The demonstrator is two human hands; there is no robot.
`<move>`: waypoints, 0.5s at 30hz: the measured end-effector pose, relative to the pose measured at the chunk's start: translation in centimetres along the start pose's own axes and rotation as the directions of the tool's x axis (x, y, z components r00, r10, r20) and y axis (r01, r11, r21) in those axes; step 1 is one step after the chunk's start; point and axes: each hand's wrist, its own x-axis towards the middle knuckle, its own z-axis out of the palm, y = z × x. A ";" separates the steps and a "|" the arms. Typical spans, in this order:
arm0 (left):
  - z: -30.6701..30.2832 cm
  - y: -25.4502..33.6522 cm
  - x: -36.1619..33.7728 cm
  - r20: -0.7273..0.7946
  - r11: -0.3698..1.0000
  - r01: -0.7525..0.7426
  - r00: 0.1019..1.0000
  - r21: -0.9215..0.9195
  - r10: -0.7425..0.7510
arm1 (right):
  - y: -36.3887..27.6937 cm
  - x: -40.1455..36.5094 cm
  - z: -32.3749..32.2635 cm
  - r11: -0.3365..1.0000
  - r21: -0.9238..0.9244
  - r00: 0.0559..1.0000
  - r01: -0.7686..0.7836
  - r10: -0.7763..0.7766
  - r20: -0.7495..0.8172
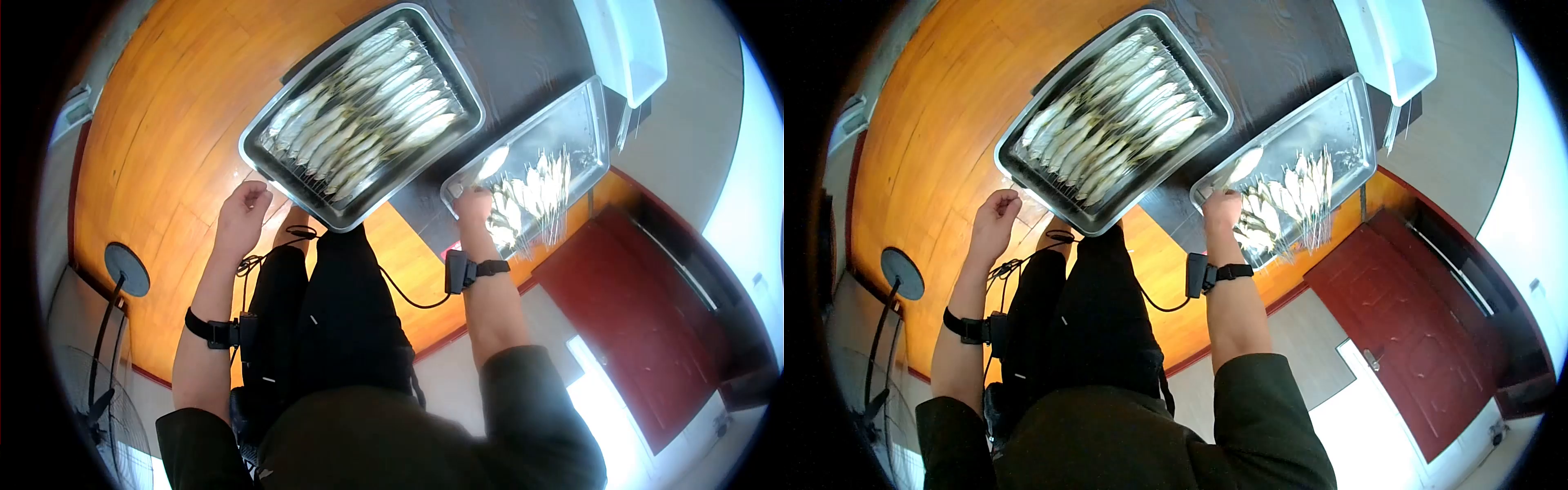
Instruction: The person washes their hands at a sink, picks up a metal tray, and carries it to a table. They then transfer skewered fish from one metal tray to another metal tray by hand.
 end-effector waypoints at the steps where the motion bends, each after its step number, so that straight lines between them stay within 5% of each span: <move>1: 0.1 -0.3 0.0 -0.003 1.000 -0.002 1.000 -0.016 0.002 | -0.2 -0.8 -0.6 0.946 0.284 0.988 -0.155 0.142 0.069; 7: -0.2 -0.2 -0.3 -0.015 1.000 0.005 1.000 -0.007 -0.005 | 2.5 1.0 -0.9 0.799 0.537 0.963 -0.269 0.214 0.164; 13: -1.1 -0.9 -0.3 -0.041 1.000 0.009 0.999 -0.008 -0.009 | 0.7 -1.1 -3.0 0.926 0.378 0.980 0.008 0.069 -0.188; 15: -1.5 -1.1 -0.3 -0.049 1.000 0.004 0.999 -0.016 -0.005 | 1.7 -1.3 -5.2 0.989 0.071 0.949 0.131 -0.104 -0.297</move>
